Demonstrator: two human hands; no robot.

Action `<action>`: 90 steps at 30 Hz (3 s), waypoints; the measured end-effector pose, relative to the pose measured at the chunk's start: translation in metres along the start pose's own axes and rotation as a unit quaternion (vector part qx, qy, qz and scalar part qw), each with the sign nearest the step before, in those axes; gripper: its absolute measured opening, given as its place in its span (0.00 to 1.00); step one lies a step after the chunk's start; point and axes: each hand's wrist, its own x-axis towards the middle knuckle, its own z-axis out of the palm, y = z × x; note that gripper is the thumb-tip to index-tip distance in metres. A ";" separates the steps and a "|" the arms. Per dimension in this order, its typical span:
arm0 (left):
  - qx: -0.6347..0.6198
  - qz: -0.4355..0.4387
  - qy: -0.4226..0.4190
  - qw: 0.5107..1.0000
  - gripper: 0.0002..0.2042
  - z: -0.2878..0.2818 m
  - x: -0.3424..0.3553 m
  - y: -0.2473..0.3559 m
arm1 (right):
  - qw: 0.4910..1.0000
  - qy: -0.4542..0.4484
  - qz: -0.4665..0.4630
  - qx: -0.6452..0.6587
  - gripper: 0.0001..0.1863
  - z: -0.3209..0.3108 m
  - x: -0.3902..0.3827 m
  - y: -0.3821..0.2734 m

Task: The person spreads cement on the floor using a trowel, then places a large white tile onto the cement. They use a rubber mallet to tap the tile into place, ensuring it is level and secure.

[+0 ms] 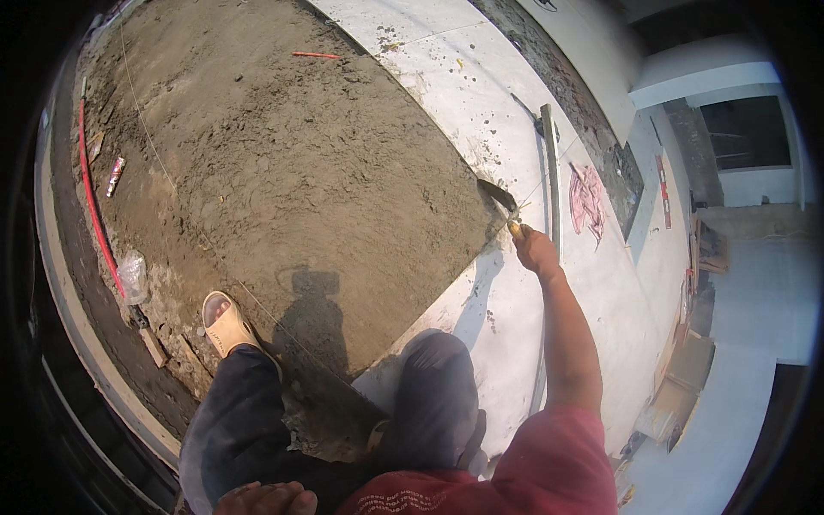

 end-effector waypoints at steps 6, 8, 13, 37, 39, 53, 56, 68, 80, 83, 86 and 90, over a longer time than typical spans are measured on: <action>0.014 0.023 -0.015 1.000 0.16 0.003 -0.032 0.004 | 0.999 -0.020 0.030 -0.011 0.19 0.001 -0.033 0.026; 0.023 0.017 -0.011 1.000 0.16 0.004 -0.040 0.004 | 0.998 -0.033 0.054 -0.006 0.18 -0.001 -0.040 0.030; 0.033 0.010 0.011 0.999 0.16 0.008 -0.056 0.003 | 0.994 -0.041 0.087 -0.055 0.17 -0.010 -0.049 0.033; -0.055 0.063 0.002 0.996 0.16 0.001 -0.066 -0.012 | 0.871 -0.051 -0.155 -0.463 0.13 0.009 -0.155 -0.137; -0.064 0.073 0.005 0.995 0.15 0.001 -0.067 -0.017 | 0.869 -0.066 -0.158 -0.464 0.12 0.010 -0.193 -0.165; -0.065 0.096 0.006 0.993 0.15 0.003 -0.070 -0.024 | 0.832 -0.209 -0.373 -0.352 0.15 0.019 -0.357 -0.296; -0.063 0.100 0.007 0.993 0.15 0.005 -0.073 -0.025 | 0.841 -0.269 -0.382 -0.272 0.18 0.024 -0.360 -0.300; 0.025 0.114 0.045 0.992 0.14 0.009 -0.061 -0.012 | 0.929 -0.110 0.112 0.335 0.26 0.001 -0.250 -0.050; 0.172 0.047 0.003 0.984 0.17 0.018 -0.008 0.014 | 0.817 0.026 0.363 0.447 0.24 0.240 -0.368 0.104; 0.208 -0.015 -0.074 0.975 0.19 0.025 0.026 0.005 | 0.872 0.053 0.340 0.348 0.33 0.242 -0.408 0.069; 0.144 -0.089 -0.096 0.981 0.19 0.020 0.053 -0.028 | 0.736 0.051 0.291 0.609 0.35 0.099 -0.420 -0.015; 0.215 -0.077 -0.171 0.958 0.17 0.031 0.074 -0.027 | 0.874 -0.085 0.228 0.420 0.49 -0.022 -0.483 -0.076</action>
